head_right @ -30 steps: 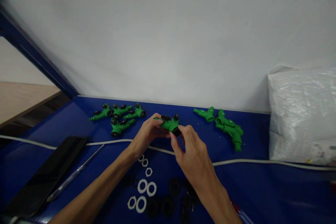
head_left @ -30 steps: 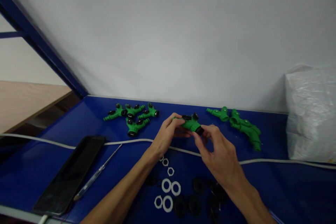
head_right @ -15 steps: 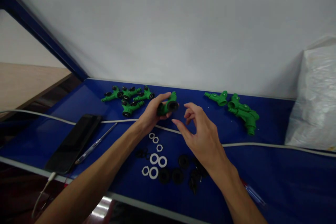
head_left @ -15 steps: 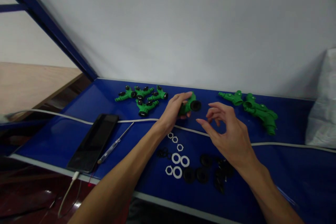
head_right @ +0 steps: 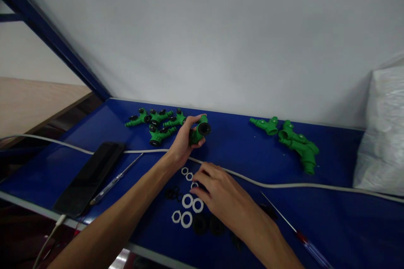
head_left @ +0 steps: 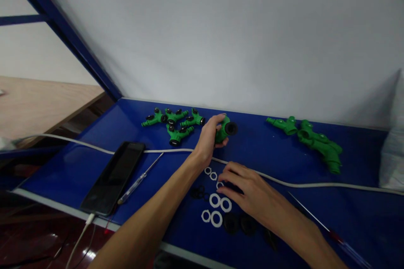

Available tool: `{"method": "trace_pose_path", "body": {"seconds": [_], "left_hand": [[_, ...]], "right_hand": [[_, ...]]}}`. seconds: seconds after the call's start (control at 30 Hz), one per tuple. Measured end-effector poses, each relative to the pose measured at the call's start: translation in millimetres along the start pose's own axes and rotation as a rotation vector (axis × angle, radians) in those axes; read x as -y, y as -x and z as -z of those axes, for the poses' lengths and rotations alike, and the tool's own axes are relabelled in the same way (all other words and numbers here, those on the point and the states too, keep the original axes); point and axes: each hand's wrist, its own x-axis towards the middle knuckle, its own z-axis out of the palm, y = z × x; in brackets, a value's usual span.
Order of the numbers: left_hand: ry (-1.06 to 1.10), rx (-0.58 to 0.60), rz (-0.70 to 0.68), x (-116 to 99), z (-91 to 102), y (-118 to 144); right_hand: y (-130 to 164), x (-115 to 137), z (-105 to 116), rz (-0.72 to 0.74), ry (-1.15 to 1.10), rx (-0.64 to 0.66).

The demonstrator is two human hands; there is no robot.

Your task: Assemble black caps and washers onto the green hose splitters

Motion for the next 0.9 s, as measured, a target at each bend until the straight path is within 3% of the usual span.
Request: {"method": "trace_pose_path", "body": {"seconds": [0.13, 0.23, 0.33, 0.47, 0.53, 0.9], "left_hand": [[-0.028, -0.008, 0.038, -1, 0.2, 1], [-0.048, 0.006, 0.050, -1, 1.4, 0], [-0.102, 0.015, 0.072, 0, 1.8, 1], [-0.240, 0.027, 0.081, 1, -1.5, 3], [-0.300, 0.038, 0.097, 2, -4.4, 4], [-0.366, 0.102, 0.108, 5, -9.1, 7]], "right_hand": [[-3, 2, 4, -0.027, -0.117, 0.001], [-5, -1, 10, -0.021, -0.222, -0.080], [-4, -4, 23, -0.039, -0.358, -0.275], [-2, -10, 40, -0.211, -0.560, -0.584], [-2, -13, 44, -0.247, -0.628, -0.673], [-5, -18, 36, -0.322, -0.664, -0.675]]}}
